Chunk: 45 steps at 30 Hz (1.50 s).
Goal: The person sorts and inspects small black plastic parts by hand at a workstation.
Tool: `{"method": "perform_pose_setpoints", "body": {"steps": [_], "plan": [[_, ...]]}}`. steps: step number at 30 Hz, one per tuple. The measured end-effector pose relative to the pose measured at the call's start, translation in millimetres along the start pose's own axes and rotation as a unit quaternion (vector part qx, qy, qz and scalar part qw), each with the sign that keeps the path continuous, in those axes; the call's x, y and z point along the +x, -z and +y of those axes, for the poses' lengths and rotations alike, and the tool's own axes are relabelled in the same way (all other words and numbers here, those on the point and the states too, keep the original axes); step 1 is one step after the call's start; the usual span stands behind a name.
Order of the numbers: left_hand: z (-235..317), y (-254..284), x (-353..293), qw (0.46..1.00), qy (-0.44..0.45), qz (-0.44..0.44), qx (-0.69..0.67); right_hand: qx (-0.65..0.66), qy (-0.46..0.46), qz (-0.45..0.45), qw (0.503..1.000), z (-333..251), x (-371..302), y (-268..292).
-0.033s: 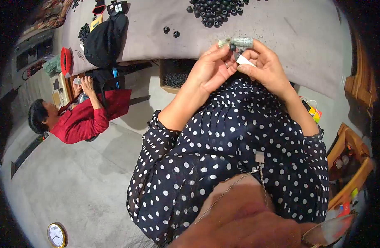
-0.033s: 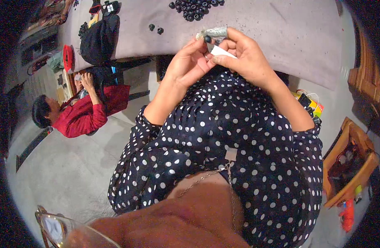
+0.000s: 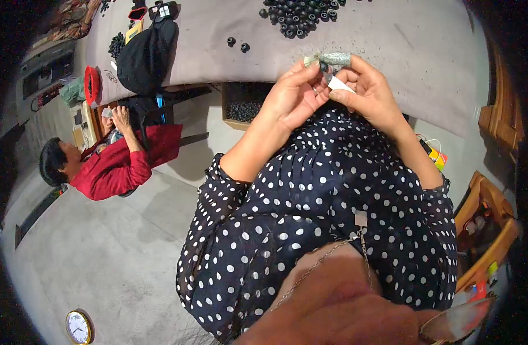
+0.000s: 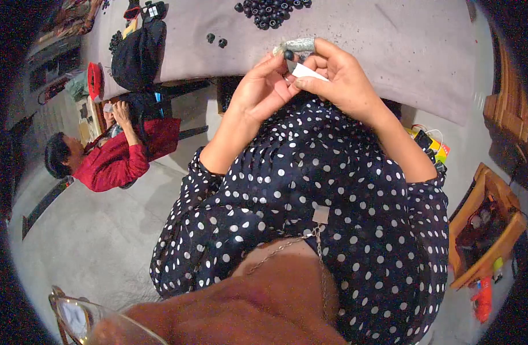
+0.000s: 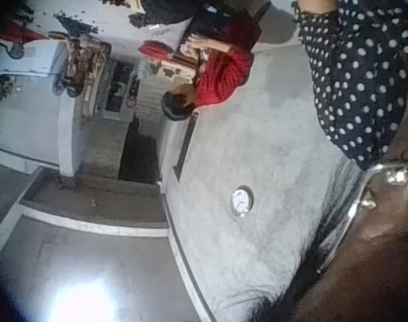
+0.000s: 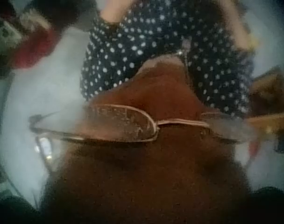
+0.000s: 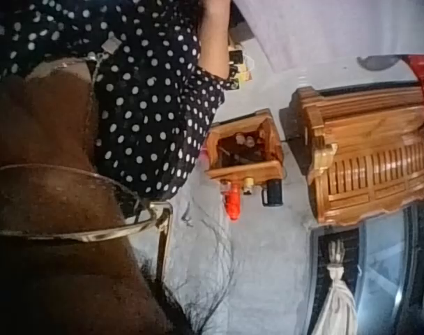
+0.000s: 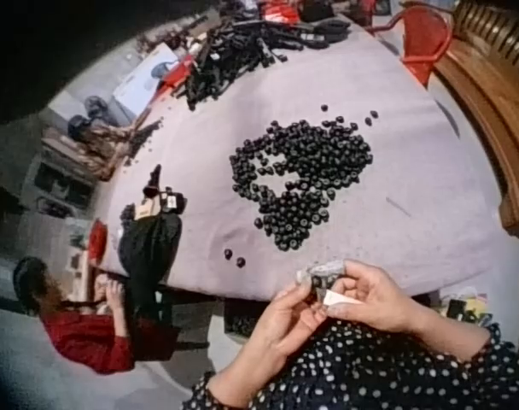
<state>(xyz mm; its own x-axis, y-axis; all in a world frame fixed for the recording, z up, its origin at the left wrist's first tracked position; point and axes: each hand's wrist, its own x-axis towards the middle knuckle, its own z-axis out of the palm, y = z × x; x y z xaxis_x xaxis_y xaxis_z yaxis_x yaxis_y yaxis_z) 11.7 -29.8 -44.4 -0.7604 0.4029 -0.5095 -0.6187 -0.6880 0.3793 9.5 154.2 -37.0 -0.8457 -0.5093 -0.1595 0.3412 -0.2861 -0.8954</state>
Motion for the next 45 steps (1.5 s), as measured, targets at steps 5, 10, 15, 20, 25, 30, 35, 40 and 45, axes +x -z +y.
{"method": "perform_pose_setpoints", "body": {"steps": [5,10,15,20,25,30,35,40,45], "plan": [[0.0,-10.3,-4.1,0.999,-0.005,0.039,0.023,-0.011,0.001,-0.023,1.000,0.8,2.6,1.9],[-0.1,-10.0,-5.4,0.999,-0.012,0.029,0.038,0.004,-0.002,-0.025,1.000,6.7,3.0,4.5],[-0.6,-2.1,-6.5,0.994,-0.052,-0.021,0.090,0.028,-0.014,-0.043,0.999,5.8,3.9,5.9],[-2.5,-9.0,-9.7,0.996,-0.067,0.008,0.053,0.049,-0.041,-0.037,0.997,5.2,4.9,5.2],[-6.5,-9.1,-10.6,0.994,-0.091,0.009,0.066,0.075,-0.051,-0.034,0.995,6.2,5.2,4.3],[-6.6,-11.5,-12.0,0.995,-0.083,0.008,0.058,0.062,-0.055,-0.039,0.996,7.8,3.3,6.4],[-11.0,-9.3,-10.8,0.994,-0.085,0.010,0.062,0.084,-0.052,0.003,0.995,18.1,4.8,7.3],[-11.1,-11.3,-9.8,0.996,-0.067,0.008,0.049,0.085,-0.049,-0.002,0.995,11.7,2.7,6.0],[-8.8,-4.5,-4.8,0.997,-0.071,-0.002,0.029,0.056,-0.049,-0.033,0.997,7.2,2.7,4.6]]}}
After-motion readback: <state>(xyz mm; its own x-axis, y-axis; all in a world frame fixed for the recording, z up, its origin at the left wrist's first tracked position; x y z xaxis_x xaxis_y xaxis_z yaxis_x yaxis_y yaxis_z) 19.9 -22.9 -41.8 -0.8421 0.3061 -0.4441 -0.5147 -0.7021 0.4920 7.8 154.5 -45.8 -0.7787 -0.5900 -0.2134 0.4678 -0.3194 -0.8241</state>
